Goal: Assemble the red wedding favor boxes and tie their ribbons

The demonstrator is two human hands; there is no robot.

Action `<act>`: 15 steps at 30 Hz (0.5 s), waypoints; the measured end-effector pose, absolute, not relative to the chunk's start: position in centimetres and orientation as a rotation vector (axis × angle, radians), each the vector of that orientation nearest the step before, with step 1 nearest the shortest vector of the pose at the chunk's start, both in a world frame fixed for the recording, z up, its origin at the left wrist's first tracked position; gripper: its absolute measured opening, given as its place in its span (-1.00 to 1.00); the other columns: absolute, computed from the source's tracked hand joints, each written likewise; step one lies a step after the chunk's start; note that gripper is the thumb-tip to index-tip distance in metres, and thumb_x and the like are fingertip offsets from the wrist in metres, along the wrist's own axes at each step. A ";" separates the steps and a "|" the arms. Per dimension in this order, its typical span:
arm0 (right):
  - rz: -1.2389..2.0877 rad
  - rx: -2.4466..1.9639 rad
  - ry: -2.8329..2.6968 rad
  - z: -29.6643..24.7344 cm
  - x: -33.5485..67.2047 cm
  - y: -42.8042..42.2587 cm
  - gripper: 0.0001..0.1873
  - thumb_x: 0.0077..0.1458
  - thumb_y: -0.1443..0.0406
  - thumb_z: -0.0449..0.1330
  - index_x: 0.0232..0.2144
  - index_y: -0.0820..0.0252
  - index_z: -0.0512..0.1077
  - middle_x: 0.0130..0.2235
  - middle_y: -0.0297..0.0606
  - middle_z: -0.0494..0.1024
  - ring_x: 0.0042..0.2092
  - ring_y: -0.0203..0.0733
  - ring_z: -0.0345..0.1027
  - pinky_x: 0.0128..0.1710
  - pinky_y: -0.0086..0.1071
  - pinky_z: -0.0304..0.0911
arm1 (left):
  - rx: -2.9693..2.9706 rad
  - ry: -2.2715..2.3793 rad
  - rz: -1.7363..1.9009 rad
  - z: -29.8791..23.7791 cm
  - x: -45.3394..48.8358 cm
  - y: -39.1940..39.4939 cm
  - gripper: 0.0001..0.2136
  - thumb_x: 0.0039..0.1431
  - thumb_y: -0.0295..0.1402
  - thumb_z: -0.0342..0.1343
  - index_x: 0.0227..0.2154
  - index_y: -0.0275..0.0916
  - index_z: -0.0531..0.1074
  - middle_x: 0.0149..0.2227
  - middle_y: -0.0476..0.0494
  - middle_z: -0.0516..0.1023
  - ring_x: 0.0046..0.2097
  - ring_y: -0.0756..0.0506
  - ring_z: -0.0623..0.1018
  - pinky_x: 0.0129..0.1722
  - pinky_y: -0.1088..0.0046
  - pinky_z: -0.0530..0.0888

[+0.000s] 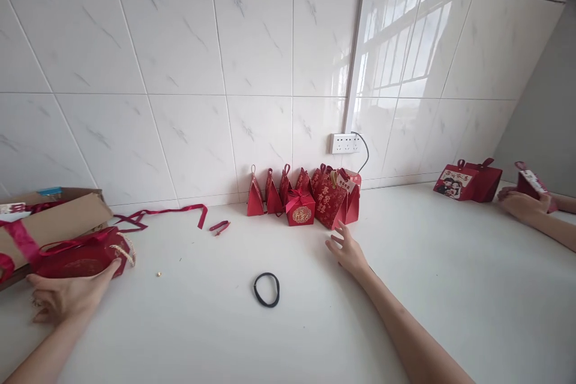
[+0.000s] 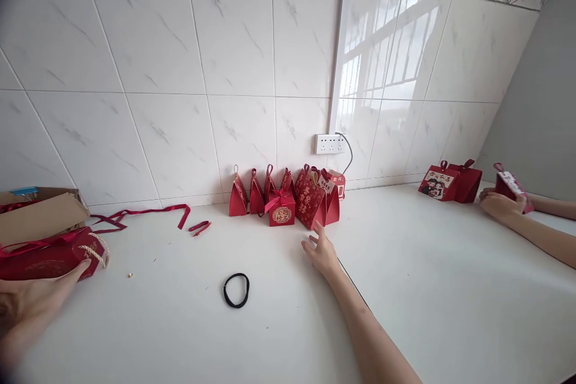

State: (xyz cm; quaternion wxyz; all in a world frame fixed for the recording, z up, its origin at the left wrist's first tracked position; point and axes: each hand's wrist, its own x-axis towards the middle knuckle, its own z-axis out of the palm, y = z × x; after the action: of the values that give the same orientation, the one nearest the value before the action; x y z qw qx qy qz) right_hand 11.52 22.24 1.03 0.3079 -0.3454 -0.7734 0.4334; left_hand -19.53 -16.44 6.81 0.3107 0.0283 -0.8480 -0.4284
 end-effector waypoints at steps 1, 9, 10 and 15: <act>1.138 -0.923 -2.062 1.0 11.5 22.3 -0.38 0.00 0.20 0.07 0.14 0.17 0.12 0.22 -0.04 0.24 0.11 -0.01 0.34 -0.61 -0.50 0.29 | 0.212 -2.294 -1.190 6.8 -19.5 -16.5 0.00 -0.35 -0.18 0.33 0.15 -0.14 -0.16 0.21 -0.40 0.13 0.25 -0.50 0.15 0.07 -0.37 0.18; 1.018 -0.931 -2.057 1.3 11.7 22.4 -0.86 -0.03 0.29 0.04 -0.44 0.18 0.40 -0.22 -0.15 0.55 -0.16 -0.08 0.47 -0.14 -0.25 0.35 | 0.038 -2.227 -1.568 7.7 -14.6 -15.0 -0.02 -0.30 -0.10 0.38 0.12 -0.25 -0.10 0.25 -0.41 0.04 0.22 -0.36 0.26 0.19 0.01 0.29; 1.002 -0.921 -2.047 1.3 11.8 22.4 -0.86 -0.03 0.29 0.04 -0.47 0.18 0.38 -0.25 -0.15 0.54 -0.18 -0.08 0.46 -0.13 -0.24 0.35 | -0.104 -2.157 -1.611 7.6 -13.3 -14.5 -0.07 -0.30 -0.12 0.38 0.09 -0.22 -0.06 0.22 -0.36 0.09 0.20 -0.35 0.29 0.19 0.01 0.30; 0.902 -0.799 -1.966 1.5 11.9 21.6 -0.75 0.06 0.18 -0.06 -0.33 0.18 0.33 -0.16 -0.10 0.44 -0.19 -0.09 0.41 -0.19 -0.19 0.37 | -1.113 -2.115 -1.706 5.2 -4.7 -11.8 -0.23 -0.09 -0.12 0.24 0.14 -0.09 -0.03 0.13 -0.31 0.26 0.10 -0.35 0.39 0.05 -0.07 0.42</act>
State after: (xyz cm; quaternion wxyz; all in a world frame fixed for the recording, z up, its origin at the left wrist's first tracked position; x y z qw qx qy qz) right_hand 11.94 21.61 1.45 0.4059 -0.3166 -0.7792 0.3574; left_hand -4.72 -11.75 5.20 0.1025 -0.3770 -0.7164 -0.5780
